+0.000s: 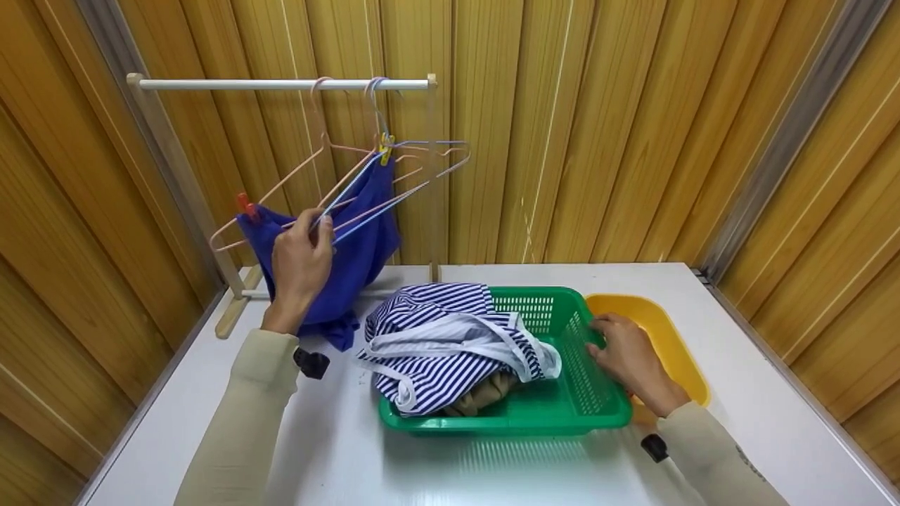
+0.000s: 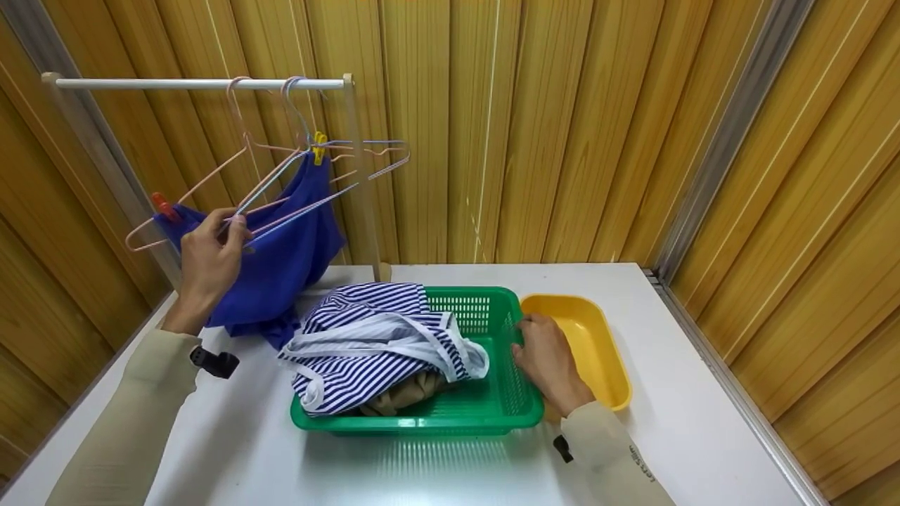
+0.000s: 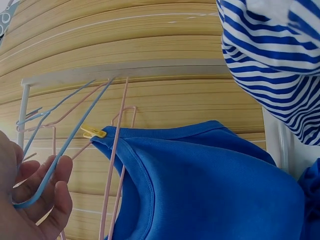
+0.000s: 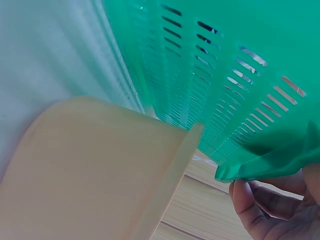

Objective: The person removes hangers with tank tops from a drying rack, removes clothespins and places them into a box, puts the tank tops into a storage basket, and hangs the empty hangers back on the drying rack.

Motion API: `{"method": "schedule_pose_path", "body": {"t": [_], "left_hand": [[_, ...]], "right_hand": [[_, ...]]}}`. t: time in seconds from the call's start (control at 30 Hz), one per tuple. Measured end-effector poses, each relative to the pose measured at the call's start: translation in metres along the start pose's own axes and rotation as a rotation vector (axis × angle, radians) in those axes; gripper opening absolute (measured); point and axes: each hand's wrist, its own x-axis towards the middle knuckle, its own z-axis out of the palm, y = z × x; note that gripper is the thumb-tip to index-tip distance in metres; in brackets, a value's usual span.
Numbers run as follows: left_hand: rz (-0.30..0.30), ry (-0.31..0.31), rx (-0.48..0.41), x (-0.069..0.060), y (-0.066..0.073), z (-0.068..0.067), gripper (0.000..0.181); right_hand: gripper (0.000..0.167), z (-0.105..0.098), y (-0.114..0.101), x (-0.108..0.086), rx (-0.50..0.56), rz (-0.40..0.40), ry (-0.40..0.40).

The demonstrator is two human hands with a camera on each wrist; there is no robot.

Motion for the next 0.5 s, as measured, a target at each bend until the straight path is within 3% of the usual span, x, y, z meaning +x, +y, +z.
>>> {"method": "schedule_pose_path", "body": {"t": [0.27,0.5], "left_hand": [[-0.064,-0.045,-0.027,-0.02,-0.013,-0.009,0.031],[-0.134,-0.105,0.004,-0.041,-0.027,-0.006,0.027]], "right_hand": [[0.036,0.002,0.0,0.003,0.016,-0.001,0.015],[0.037,0.002,0.001,0.002,0.023,0.01,0.017]]}}
